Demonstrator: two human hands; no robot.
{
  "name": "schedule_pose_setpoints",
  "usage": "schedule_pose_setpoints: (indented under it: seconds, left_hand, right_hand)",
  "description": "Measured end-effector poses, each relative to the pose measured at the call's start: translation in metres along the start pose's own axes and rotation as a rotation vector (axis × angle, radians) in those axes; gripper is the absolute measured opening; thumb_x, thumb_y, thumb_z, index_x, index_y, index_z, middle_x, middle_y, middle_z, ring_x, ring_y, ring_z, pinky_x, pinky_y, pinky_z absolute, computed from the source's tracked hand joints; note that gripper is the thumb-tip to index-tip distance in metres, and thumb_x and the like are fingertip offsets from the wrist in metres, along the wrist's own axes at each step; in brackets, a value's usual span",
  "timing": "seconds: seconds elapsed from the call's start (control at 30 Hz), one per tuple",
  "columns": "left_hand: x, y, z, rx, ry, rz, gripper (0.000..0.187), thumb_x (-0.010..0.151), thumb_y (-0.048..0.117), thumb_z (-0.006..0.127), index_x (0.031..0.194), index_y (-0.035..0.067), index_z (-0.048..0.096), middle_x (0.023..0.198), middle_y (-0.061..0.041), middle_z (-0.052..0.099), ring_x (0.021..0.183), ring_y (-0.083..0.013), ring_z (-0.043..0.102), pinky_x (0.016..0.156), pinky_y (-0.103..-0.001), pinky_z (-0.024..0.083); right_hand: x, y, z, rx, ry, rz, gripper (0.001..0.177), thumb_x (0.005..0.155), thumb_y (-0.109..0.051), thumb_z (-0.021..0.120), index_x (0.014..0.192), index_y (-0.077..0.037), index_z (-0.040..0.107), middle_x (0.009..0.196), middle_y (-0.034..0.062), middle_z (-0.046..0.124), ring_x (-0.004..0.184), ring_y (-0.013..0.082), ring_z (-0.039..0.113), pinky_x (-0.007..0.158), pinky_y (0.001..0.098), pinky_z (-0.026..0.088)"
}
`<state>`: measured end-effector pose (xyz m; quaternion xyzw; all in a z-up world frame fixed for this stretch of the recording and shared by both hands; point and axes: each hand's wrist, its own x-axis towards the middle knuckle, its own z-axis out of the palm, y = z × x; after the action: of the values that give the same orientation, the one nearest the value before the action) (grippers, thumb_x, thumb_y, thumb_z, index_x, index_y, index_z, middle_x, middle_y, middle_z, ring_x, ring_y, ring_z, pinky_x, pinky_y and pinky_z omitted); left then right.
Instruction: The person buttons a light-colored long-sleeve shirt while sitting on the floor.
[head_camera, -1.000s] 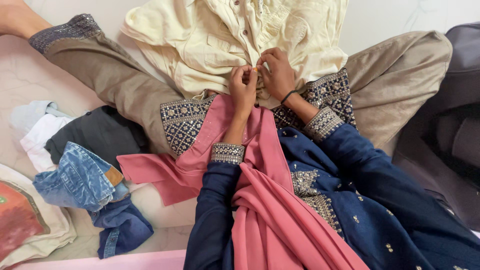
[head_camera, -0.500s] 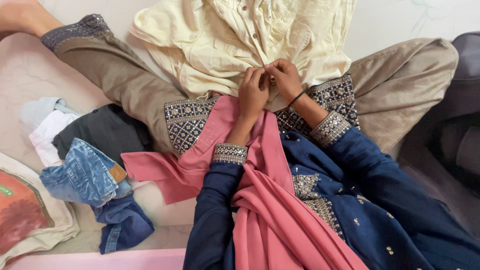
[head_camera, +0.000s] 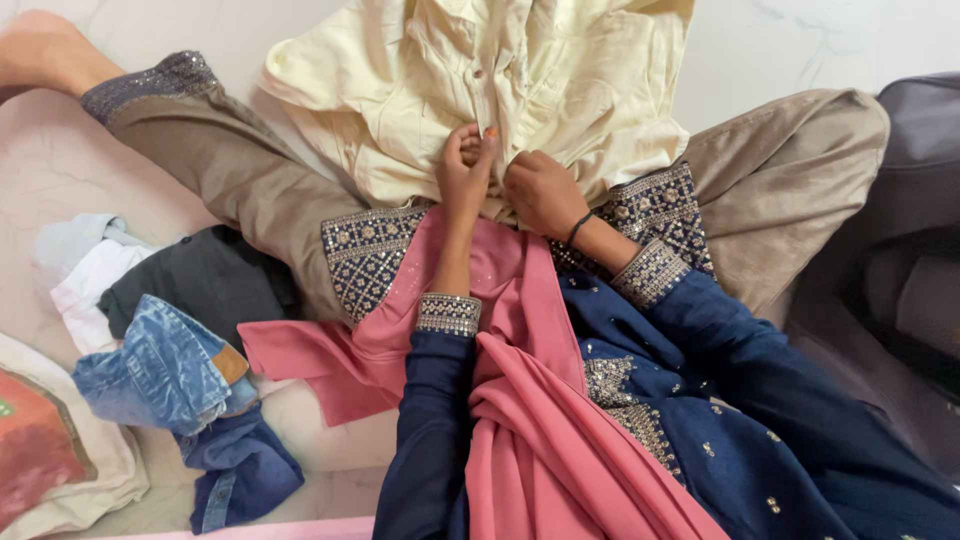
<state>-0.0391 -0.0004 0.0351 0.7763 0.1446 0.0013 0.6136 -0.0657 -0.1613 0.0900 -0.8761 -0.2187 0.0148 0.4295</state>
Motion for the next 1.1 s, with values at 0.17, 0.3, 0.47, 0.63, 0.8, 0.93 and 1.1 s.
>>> schedule_pose_setpoints:
  seconds: [0.17,0.3,0.47,0.63,0.8,0.93,1.1]
  left_hand:
    - [0.001,-0.003,-0.002,0.112,-0.018,0.092,0.020,0.093,0.015,0.076,0.104,-0.001,0.071,0.082,-0.004,0.073,0.068,-0.0105,0.067,0.061,-0.027,0.053]
    - [-0.010,0.009,-0.004,0.068,-0.049,0.145,0.016,0.094,0.011,0.077,0.103,-0.001,0.070,0.084,-0.006,0.075,0.073,-0.0108,0.070,0.065,-0.027,0.057]
    - [-0.020,0.012,0.006,0.006,-0.058,0.127,0.011,0.092,0.003,0.072,0.101,-0.002,0.070,0.083,-0.007,0.073,0.073,-0.0111,0.068,0.067,-0.027,0.056]
    - [-0.017,-0.012,0.009,0.012,-0.078,0.066,0.009,0.094,0.003,0.071,0.101,-0.001,0.068,0.082,-0.004,0.072,0.073,-0.0092,0.068,0.068,-0.024,0.055]
    - [-0.006,-0.035,0.008,-0.464,-0.173,-0.078,0.008,0.100,0.000,0.069,0.104,-0.002,0.063,0.094,-0.003,0.068,0.084,-0.0072,0.064,0.074,-0.021,0.052]
    - [-0.007,-0.026,-0.001,-0.583,-0.257,-0.203,0.008,0.097,-0.001,0.068,0.104,-0.001,0.064,0.094,-0.004,0.071,0.085,-0.0072,0.066,0.078,-0.020,0.053]
    - [-0.005,-0.016,-0.007,-0.641,-0.326,-0.280,0.016,0.094,-0.003,0.069,0.107,0.000,0.061,0.098,-0.005,0.069,0.089,-0.0090,0.069,0.082,-0.020,0.056]
  right_hand:
    - [0.011,-0.007,-0.011,-0.099,-0.131,-0.106,0.010,0.084,-0.010,0.074,0.087,-0.008,0.065,0.092,0.0099,0.061,0.092,0.0323,0.063,0.081,0.0427,0.052]
    - [0.027,-0.019,-0.029,-0.072,0.245,-0.043,0.012,0.090,-0.012,0.074,0.098,-0.006,0.069,0.118,0.0152,0.066,0.095,0.0287,0.066,0.077,0.0377,0.054]
    - [0.029,-0.004,-0.015,-0.062,0.220,-0.074,0.015,0.092,-0.006,0.069,0.107,-0.006,0.070,0.109,0.0096,0.067,0.100,0.0294,0.065,0.084,0.0394,0.055]
    - [0.025,0.022,0.000,0.318,0.142,0.254,0.014,0.097,-0.015,0.070,0.107,-0.004,0.069,0.101,0.0107,0.067,0.086,0.0251,0.070,0.074,0.0335,0.057]
    - [0.027,0.038,-0.001,0.312,0.090,0.264,0.016,0.094,-0.017,0.077,0.102,-0.003,0.074,0.093,0.0104,0.070,0.080,0.0215,0.072,0.070,0.0325,0.058]
    - [0.028,0.052,-0.004,0.393,0.011,0.279,0.021,0.089,-0.018,0.081,0.103,-0.004,0.075,0.096,0.0083,0.073,0.085,0.0155,0.074,0.074,0.0297,0.061]
    - [0.024,0.059,-0.001,0.492,-0.045,0.363,0.021,0.090,-0.019,0.081,0.104,-0.005,0.076,0.093,0.0056,0.075,0.083,0.0110,0.071,0.073,0.0269,0.058]
